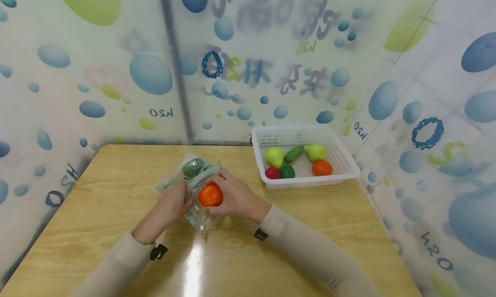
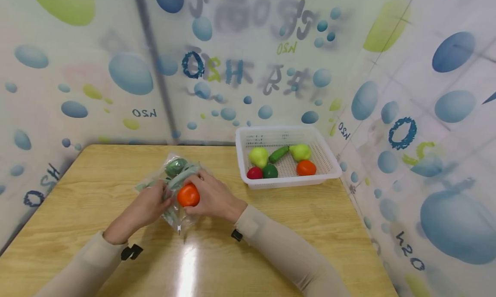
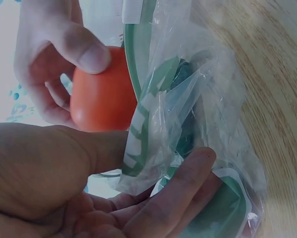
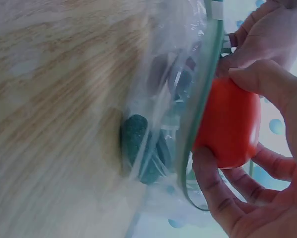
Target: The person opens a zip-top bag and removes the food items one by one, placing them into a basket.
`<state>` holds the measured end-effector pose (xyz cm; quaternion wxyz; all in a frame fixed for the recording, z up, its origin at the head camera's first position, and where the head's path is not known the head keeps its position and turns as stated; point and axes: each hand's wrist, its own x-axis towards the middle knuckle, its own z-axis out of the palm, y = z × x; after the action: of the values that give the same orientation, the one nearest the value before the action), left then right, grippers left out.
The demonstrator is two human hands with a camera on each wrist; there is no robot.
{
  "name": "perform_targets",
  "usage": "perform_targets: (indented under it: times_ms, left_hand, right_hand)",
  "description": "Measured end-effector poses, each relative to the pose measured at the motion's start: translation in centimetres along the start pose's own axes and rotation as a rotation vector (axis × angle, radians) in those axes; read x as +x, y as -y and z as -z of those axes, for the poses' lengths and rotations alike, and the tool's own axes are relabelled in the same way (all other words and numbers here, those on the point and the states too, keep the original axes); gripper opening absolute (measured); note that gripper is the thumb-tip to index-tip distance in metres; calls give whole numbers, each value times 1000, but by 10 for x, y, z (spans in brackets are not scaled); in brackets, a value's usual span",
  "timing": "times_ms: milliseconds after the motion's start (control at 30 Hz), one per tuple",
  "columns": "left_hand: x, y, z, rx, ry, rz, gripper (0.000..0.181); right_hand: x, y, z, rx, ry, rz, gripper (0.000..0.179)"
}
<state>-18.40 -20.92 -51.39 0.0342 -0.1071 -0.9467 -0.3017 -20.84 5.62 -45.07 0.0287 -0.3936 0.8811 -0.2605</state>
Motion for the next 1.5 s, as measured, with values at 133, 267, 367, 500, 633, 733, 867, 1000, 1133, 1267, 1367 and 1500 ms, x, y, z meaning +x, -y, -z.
perform_targets:
  times_ms: [133, 267, 367, 500, 633, 733, 867, 1000, 1133, 1267, 1367, 1500]
  left_hand:
    - [-8, -36, 22, -5, 76, 81, 25]
    - [-14, -64, 39, -4, 114, 140, 24]
    - [-10, -42, 26, -13, 76, 99, 28]
    - [-3, -2, 1, 17, -5, 23, 30]
    - [-5, -8, 4, 37, -5, 26, 27]
    - [-12, -37, 24, -13, 55, 81, 28]
    - [-16, -64, 40, -41, 104, 148, 30]
    - [-17, -69, 43, -9, 104, 150, 33]
    - [-17, -66, 42, 5, 95, 148, 35]
    - [-18, -66, 43, 1, 92, 148, 38]
    - [-18, -67, 43, -1, 94, 148, 40]
    - [-17, -66, 43, -1, 95, 157, 40]
  right_hand:
    - [-4, 2, 5, 11, -16, -6, 65]
    - [-7, 3, 10, 15, -47, 10, 62]
    - [-11, 3, 15, 29, -71, 22, 61]
    - [-15, 2, 22, 45, -95, 29, 65]
    - [-18, 1, 30, 56, -126, 33, 66]
    - [-20, -2, 37, 64, -151, 28, 65]
    - [-24, -7, 48, 40, -183, 15, 65]
    - [-28, -14, 60, 3, -211, -9, 66]
    - [-35, -23, 75, -2, -224, -50, 66]
    - [-45, -36, 89, -2, -250, -96, 66]
    - [-52, -48, 97, -24, -282, -131, 66]
    - [-61, -65, 107, -65, -308, -198, 66]
